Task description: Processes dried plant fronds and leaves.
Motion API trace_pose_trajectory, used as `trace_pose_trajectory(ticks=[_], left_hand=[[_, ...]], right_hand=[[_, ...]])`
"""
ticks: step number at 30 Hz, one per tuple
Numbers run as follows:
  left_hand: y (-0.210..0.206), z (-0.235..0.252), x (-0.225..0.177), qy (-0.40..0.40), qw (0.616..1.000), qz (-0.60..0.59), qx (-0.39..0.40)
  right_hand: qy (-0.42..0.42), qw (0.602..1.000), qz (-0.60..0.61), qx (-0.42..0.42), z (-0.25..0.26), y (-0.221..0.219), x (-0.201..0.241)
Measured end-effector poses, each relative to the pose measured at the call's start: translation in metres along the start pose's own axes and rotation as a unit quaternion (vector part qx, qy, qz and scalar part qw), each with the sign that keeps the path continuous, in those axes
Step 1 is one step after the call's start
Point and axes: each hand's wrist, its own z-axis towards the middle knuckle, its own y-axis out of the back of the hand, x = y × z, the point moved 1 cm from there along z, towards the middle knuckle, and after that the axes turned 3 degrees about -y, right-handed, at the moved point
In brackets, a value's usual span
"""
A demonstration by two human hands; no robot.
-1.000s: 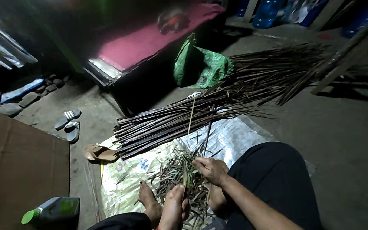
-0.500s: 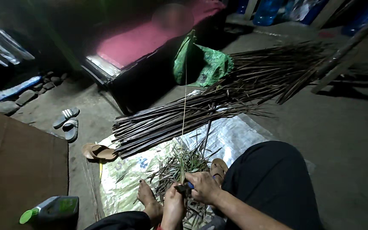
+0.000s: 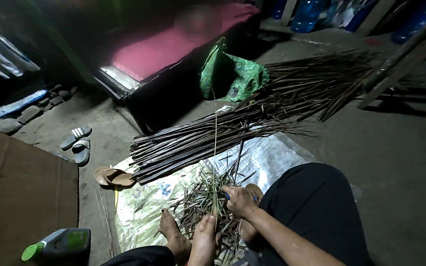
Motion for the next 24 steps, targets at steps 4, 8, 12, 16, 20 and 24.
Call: trace_pose_trajectory(ticks=[4,8,12,16,20,24], left_hand=[[0.0,0.001,0.001,-0.003,1.0,-0.004,0.004],[-0.003,-0.003,0.004,0.006,1.0,0.007,0.013],[-0.005,0.0,0.006,0.01,1.0,-0.001,-0.001],[-0.001,0.005,0.006,0.016,1.0,0.009,0.007],[-0.001,0.004,0.008,0.061,0.994,0.003,0.095],[0.0,0.007,0.009,0.053,0.996,-0.026,0.063]], right_hand=[[-0.023,0.999,-0.033,-0.034,-0.002,0.001,0.003],[-0.124,0.992,0.034,-0.015,0.006,0.015,0.001],[-0.096,0.965,0.242,-0.038,0.009,0.018,-0.012],[-0.002,0.858,0.513,0.006,0.005,0.003,-0.001],[0.02,0.843,0.537,-0.037,0.006,0.012,0.0],[0.037,0.874,0.481,-0.058,0.009,0.015,-0.009]])
